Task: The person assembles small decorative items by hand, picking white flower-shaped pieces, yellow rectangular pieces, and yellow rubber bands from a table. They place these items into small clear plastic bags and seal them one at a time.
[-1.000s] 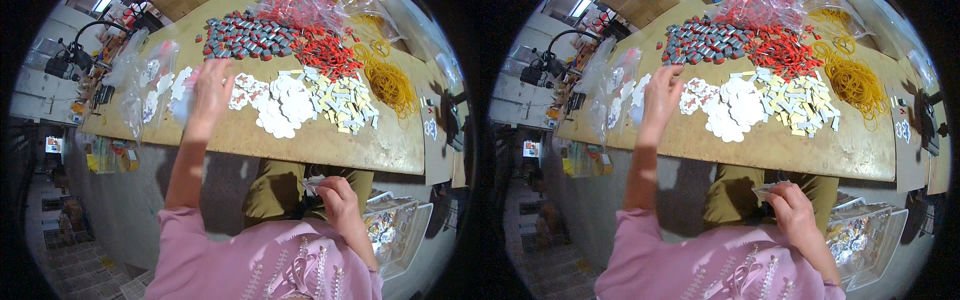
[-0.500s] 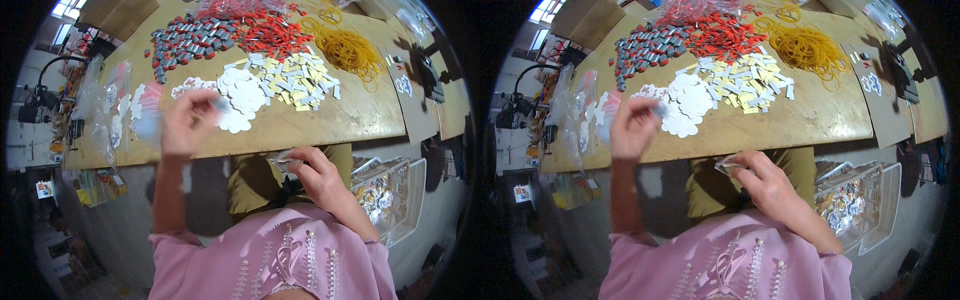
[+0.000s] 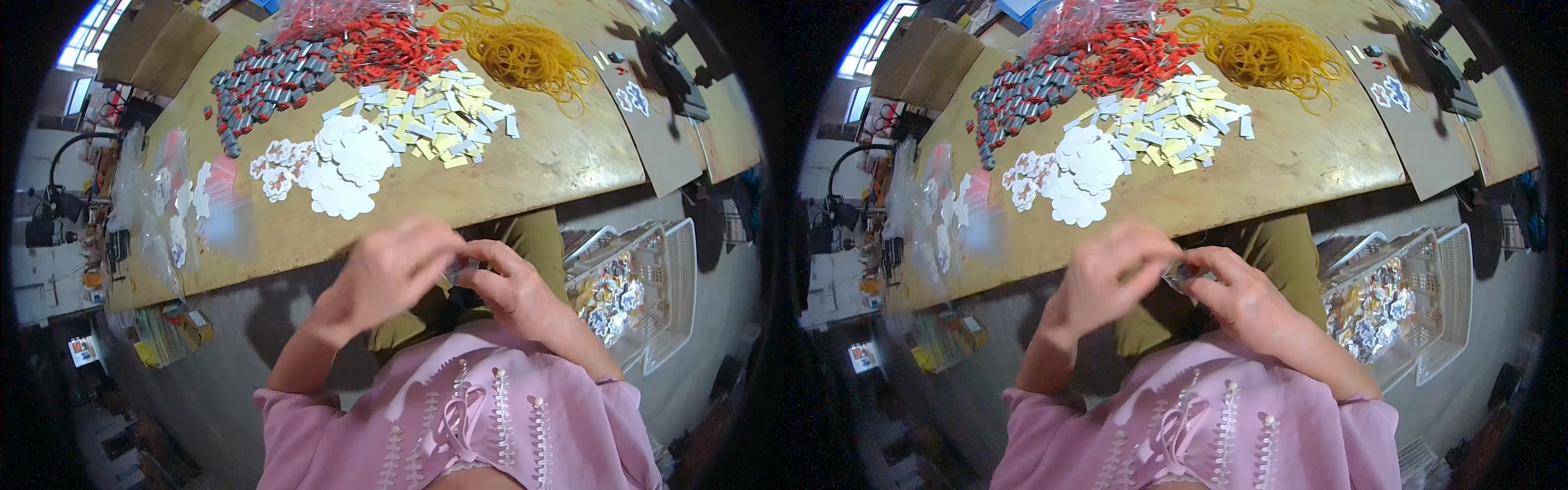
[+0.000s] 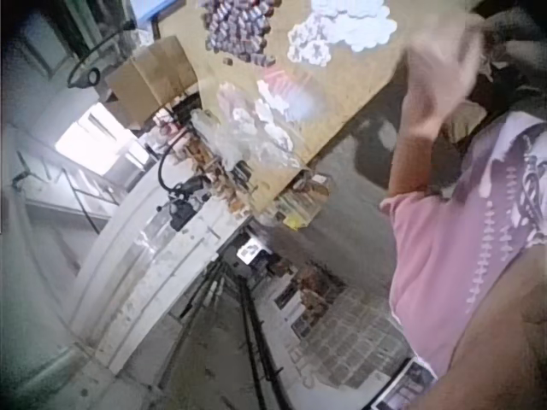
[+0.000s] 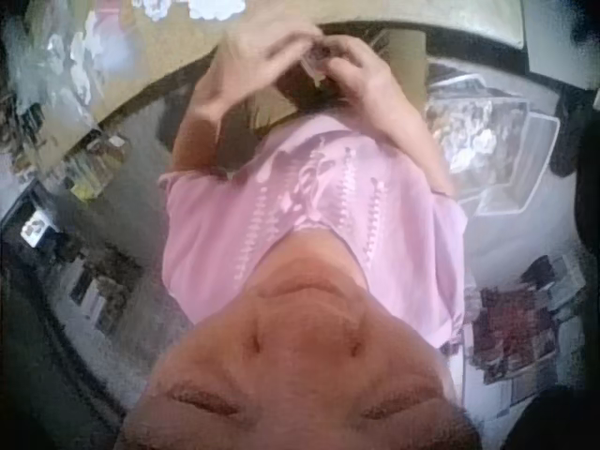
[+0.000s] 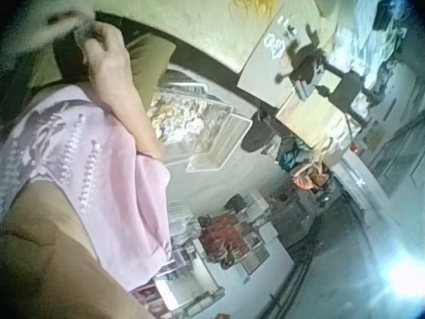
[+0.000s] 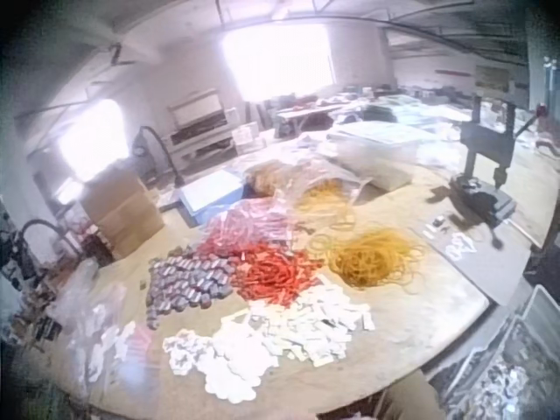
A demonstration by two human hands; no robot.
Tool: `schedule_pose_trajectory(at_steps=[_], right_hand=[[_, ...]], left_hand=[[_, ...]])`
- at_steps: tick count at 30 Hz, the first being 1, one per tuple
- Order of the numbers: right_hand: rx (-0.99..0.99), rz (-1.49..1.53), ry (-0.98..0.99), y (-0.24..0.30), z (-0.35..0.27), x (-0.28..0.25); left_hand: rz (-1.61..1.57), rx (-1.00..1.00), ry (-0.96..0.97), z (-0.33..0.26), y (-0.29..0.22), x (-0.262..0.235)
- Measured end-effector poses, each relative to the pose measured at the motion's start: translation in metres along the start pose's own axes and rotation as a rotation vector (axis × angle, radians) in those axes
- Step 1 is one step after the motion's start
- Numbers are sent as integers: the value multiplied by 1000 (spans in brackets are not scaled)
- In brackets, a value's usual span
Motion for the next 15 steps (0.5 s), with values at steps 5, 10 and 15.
schedule_pose_trajectory(at_steps=[5,10,15], right_hand=[[52,-17,-174,-13,-11,-26],[187,28,-262,-40,-10,-76],[401,394,-322,-88,2,-99]], left_hand=[[175,-39,-226,54,47,-8],[335,-173,-155,68,64,4],[320,-304,-80,74,70,3]])
Point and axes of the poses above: each hand's wrist, its own z-axis towards the middle knuckle, its own x-axis out of the palm, y = z × x, the point moved 8 cm from there along z, towards the middle knuckle, and after that the axes turned 4 degrees about -z, right-handed, at the moved point
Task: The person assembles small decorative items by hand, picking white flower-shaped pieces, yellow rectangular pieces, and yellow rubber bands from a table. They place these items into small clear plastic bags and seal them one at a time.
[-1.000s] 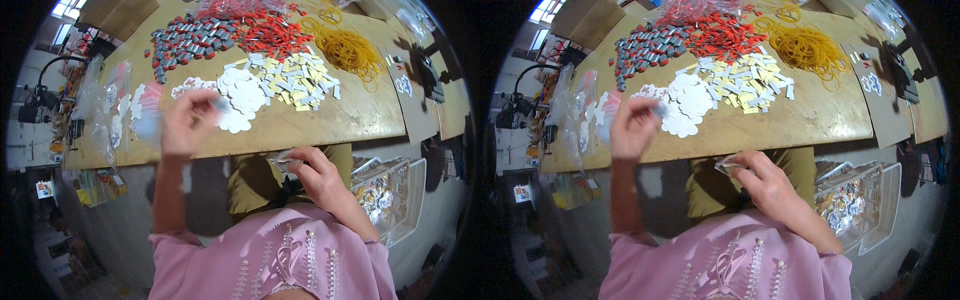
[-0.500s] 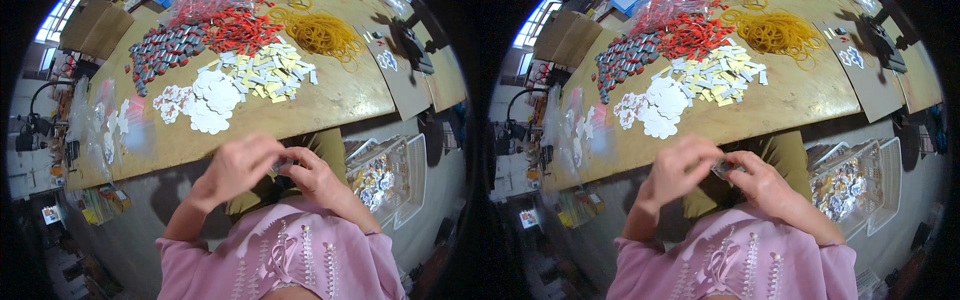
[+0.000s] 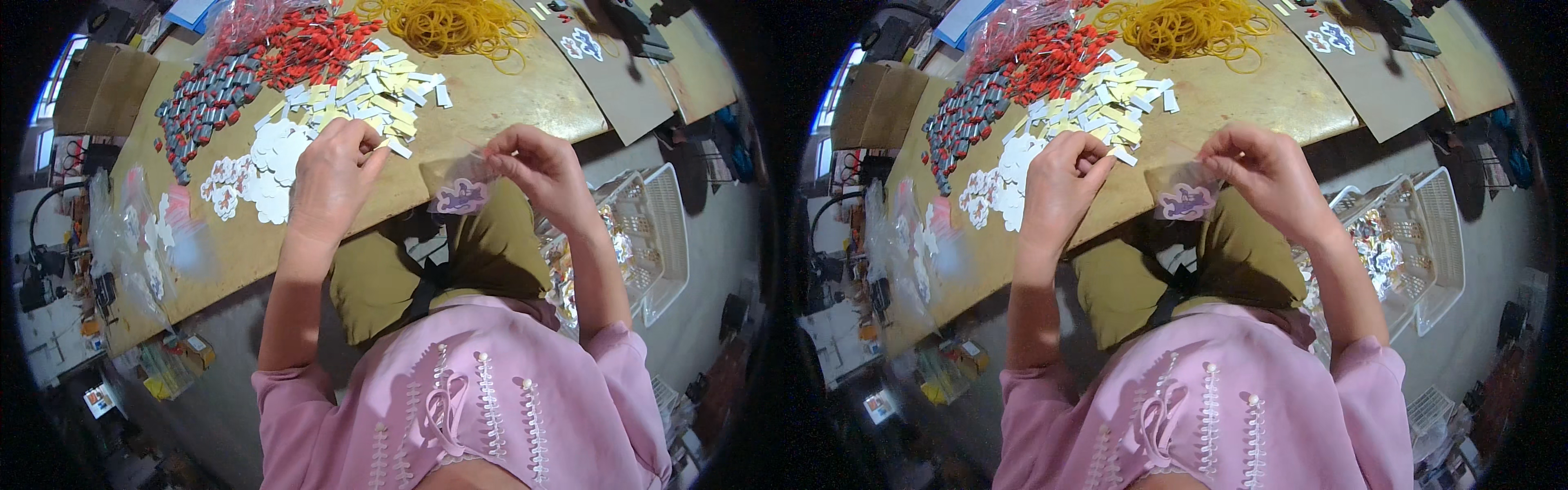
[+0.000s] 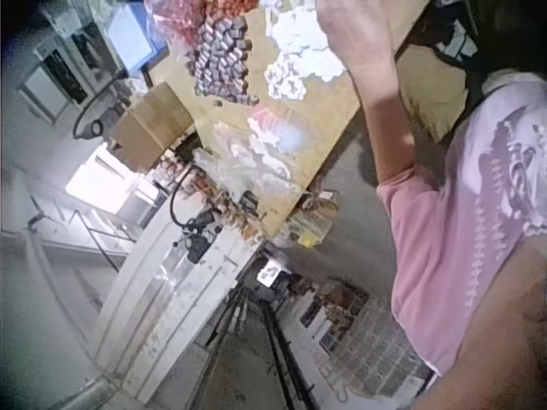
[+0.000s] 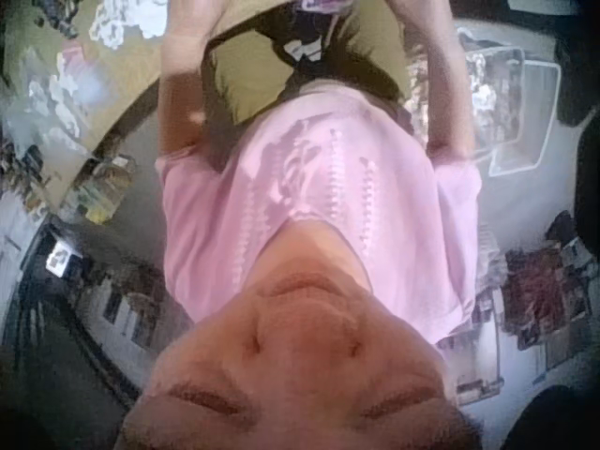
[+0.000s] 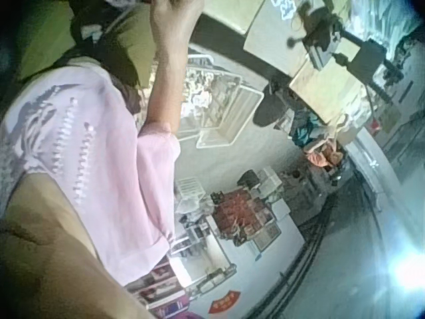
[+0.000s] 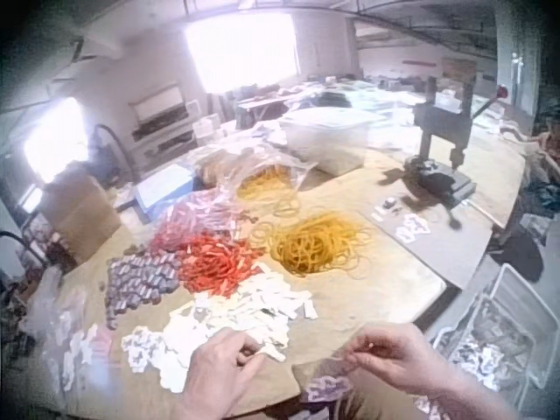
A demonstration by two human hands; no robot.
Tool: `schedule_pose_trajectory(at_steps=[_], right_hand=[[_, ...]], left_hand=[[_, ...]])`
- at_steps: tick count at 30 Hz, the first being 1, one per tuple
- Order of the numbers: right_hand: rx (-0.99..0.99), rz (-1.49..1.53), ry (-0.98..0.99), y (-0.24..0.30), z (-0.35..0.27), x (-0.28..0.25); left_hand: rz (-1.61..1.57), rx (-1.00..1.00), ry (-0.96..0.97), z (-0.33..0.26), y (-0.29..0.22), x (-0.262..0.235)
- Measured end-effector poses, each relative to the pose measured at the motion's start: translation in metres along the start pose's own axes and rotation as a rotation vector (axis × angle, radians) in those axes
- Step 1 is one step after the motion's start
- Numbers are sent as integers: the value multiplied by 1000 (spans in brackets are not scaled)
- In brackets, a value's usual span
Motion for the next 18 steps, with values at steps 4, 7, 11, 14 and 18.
schedule_pose_trajectory(at_steps=[4,7,11,14,18], right_hand=[[62,38,21,-10,12,0],[-11,-26,-24,-10,6,-3],[-458,-506,-55,50,-26,18],[-656,-626,1,48,-65,46],[-842,-697,76,29,-103,61]], left_hand=[[196,236,-179,-10,-14,2],[284,344,-275,-16,-20,1],[238,320,-291,-17,-9,-1],[258,343,-311,-19,-11,-1],[344,352,-347,-17,-18,3]])
Point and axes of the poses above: each hand's wrist, its own z-axis towards the middle knuckle, its own x-axis out of the palm, y = z × x, the point moved 8 cm from there along z, towards the middle knuckle, and after that the axes turned 4 degrees about -z, right-handed, at the moved point
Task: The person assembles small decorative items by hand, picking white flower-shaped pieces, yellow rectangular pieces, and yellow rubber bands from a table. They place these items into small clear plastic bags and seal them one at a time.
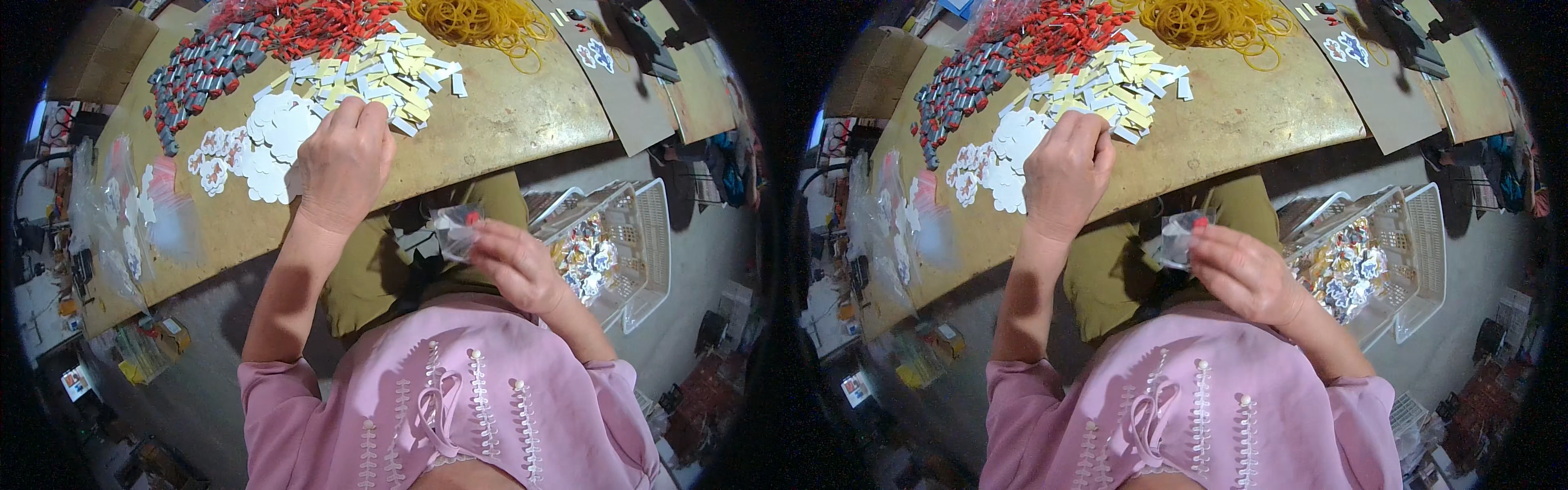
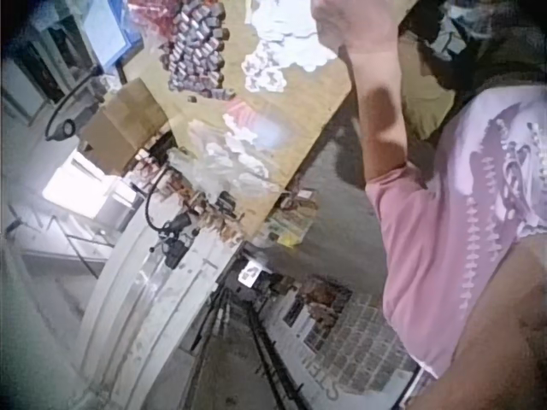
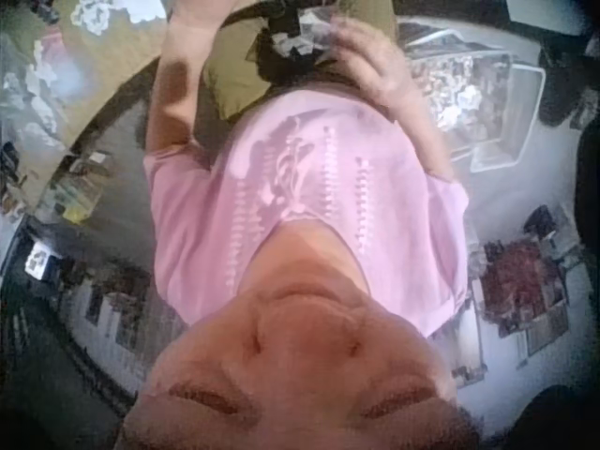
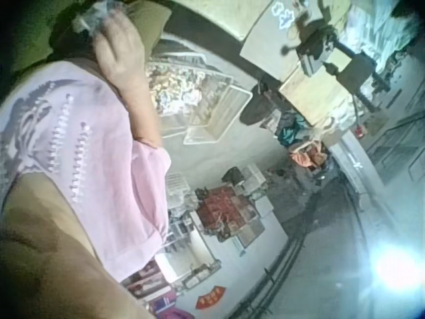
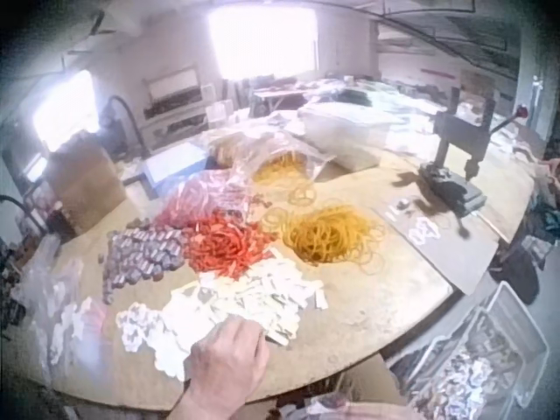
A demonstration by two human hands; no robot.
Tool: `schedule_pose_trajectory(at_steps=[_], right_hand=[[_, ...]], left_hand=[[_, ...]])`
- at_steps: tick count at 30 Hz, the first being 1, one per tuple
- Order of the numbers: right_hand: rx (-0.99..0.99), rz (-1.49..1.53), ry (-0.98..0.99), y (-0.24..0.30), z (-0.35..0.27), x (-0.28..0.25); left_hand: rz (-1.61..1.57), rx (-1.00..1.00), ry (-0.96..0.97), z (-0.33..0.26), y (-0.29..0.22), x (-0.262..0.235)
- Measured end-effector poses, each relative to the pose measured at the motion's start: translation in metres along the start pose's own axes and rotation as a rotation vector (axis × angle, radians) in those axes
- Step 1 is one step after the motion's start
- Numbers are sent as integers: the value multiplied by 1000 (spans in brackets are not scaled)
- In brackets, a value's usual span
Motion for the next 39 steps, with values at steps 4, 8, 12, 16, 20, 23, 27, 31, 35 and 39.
schedule_pose_trajectory(at_steps=[4,8,12,16,20,23,27,31,35,39], right_hand=[[-110,-22,32,12,-36,9],[-29,11,198,-3,-80,17],[60,24,248,-8,-103,18],[84,-2,218,-8,-101,20],[64,-14,215,-6,-103,22],[75,1,220,-8,-105,22],[111,20,222,-12,-105,23],[132,29,208,-9,-100,22],[133,45,179,-8,-90,23],[112,58,156,-7,-77,23]], left_hand=[[31,-75,53,4,0,6],[-65,-52,-8,-2,5,3],[-289,-138,41,-10,15,2],[-375,-187,85,-9,19,2],[-459,-255,123,-5,22,3],[-491,-303,188,0,26,6],[-466,-362,295,7,27,6],[-475,-376,318,5,30,10],[-538,-438,358,4,33,10],[-480,-381,333,5,31,6]])
Point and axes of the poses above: each hand's wrist, its own z-axis towards the middle knuckle, its own x-axis out of the palm, y = z × x, the point moved 8 cm from there along z, towards the middle knuckle, and after that the axes turned 4 degrees about -z, right-handed, at the moved point
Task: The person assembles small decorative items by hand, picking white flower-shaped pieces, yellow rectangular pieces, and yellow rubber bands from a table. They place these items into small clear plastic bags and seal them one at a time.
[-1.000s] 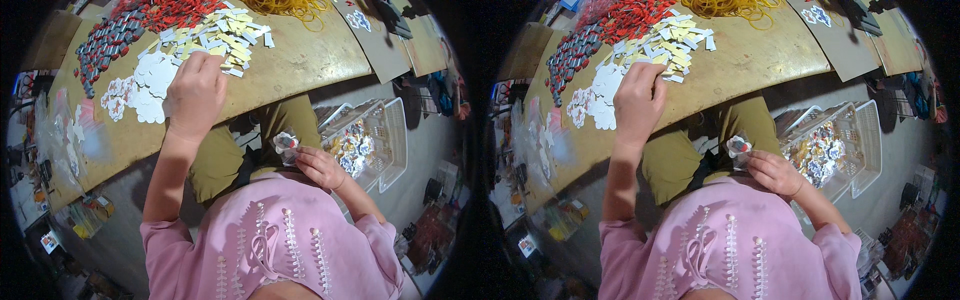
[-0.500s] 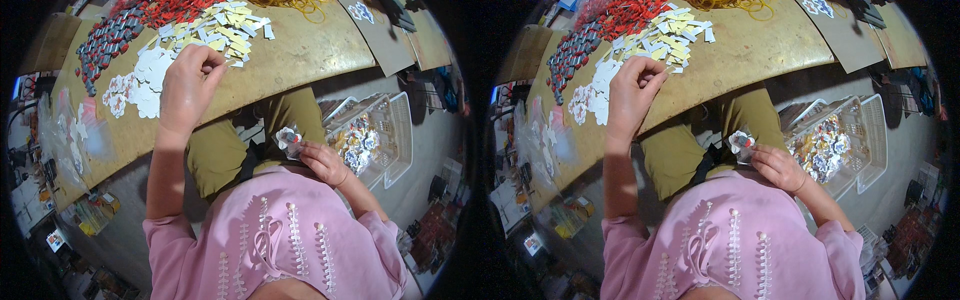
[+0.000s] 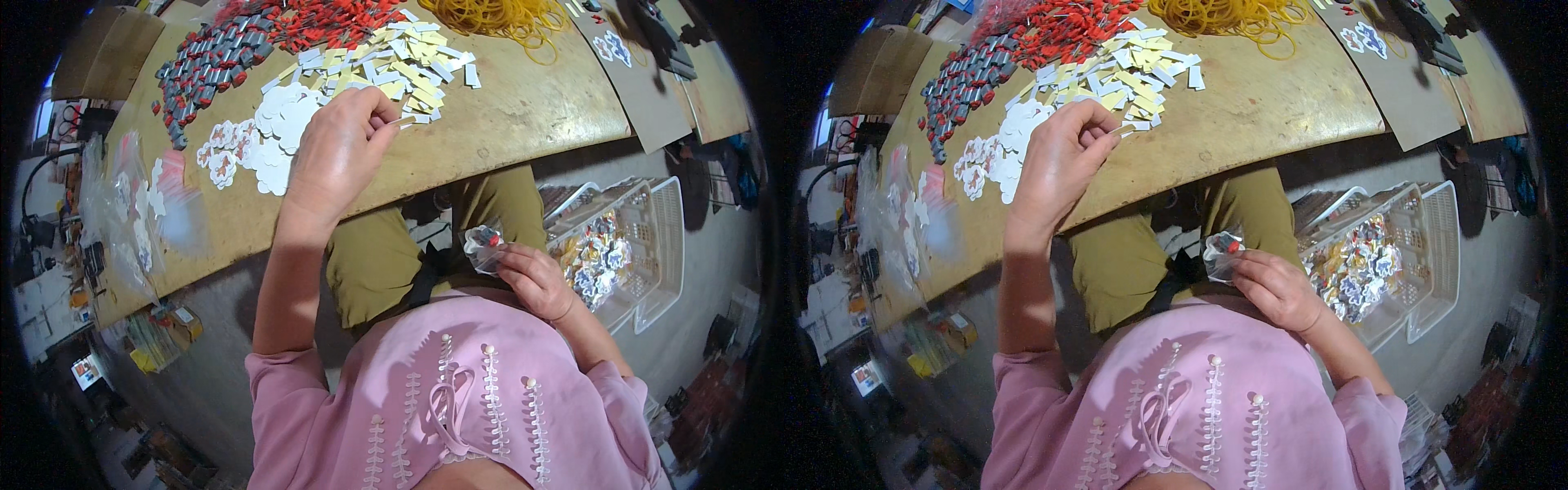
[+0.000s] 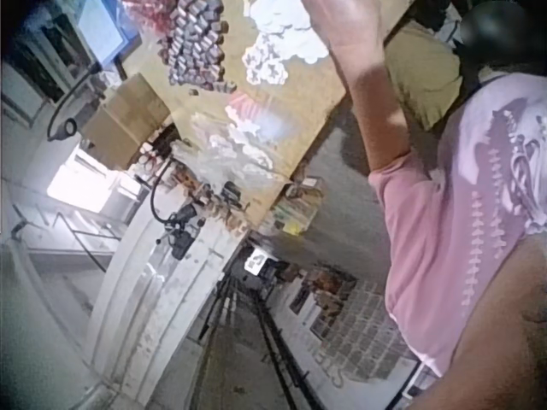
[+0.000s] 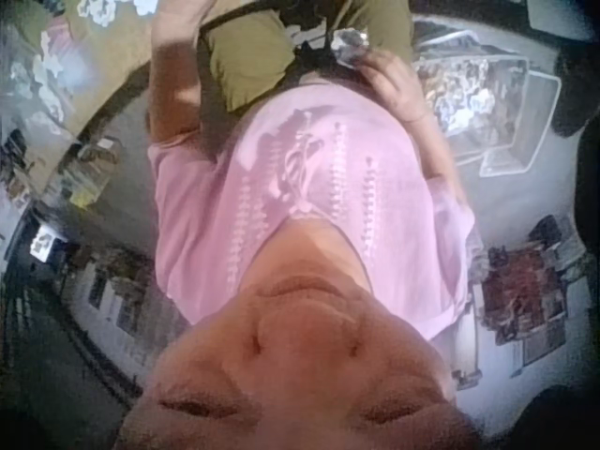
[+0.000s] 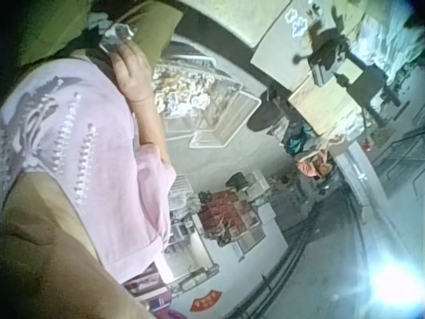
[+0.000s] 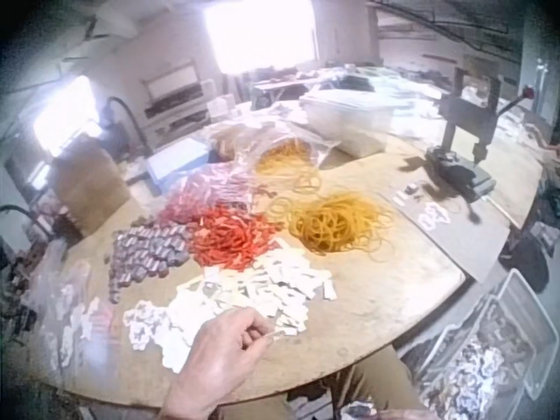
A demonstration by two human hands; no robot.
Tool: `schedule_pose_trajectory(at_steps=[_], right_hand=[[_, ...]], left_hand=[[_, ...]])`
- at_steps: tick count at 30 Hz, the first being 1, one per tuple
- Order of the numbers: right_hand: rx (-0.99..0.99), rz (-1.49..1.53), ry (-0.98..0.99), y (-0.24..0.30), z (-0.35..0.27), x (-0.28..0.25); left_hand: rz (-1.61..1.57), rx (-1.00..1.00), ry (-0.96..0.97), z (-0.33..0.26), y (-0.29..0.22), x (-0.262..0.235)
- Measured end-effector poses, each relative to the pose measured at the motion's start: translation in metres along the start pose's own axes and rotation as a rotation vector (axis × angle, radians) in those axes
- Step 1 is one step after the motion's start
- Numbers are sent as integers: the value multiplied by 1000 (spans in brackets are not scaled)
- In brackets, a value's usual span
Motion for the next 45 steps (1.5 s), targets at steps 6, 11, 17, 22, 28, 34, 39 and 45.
schedule_pose_trajectory(at_steps=[6,11,17,22,28,34,39,45], right_hand=[[-28,16,-43,4,18,-2],[-80,31,-71,13,42,-4],[-67,65,-72,16,58,-5],[59,117,-89,10,76,-13],[158,169,-56,6,110,-22],[93,202,-124,18,126,-20],[83,160,-101,19,124,-23],[85,162,-83,19,123,-23]], left_hand=[[140,47,-87,-7,-7,5],[-36,39,-114,-8,-2,5],[-79,17,-63,-6,2,4],[-31,-14,-58,-18,10,-5],[-455,-16,84,-64,-36,-1],[-223,216,-18,-92,-51,6],[-210,99,-61,-94,-47,-9],[-181,175,-15,-97,-39,-16]])
Point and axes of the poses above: each hand's wrist, its own z-axis towards the middle knuckle, its own x-axis out of the palm, y = z × x, the point moved 8 cm from there along z, towards the middle knuckle, and after that the axes turned 4 degrees about -z, right-handed, at the moved point
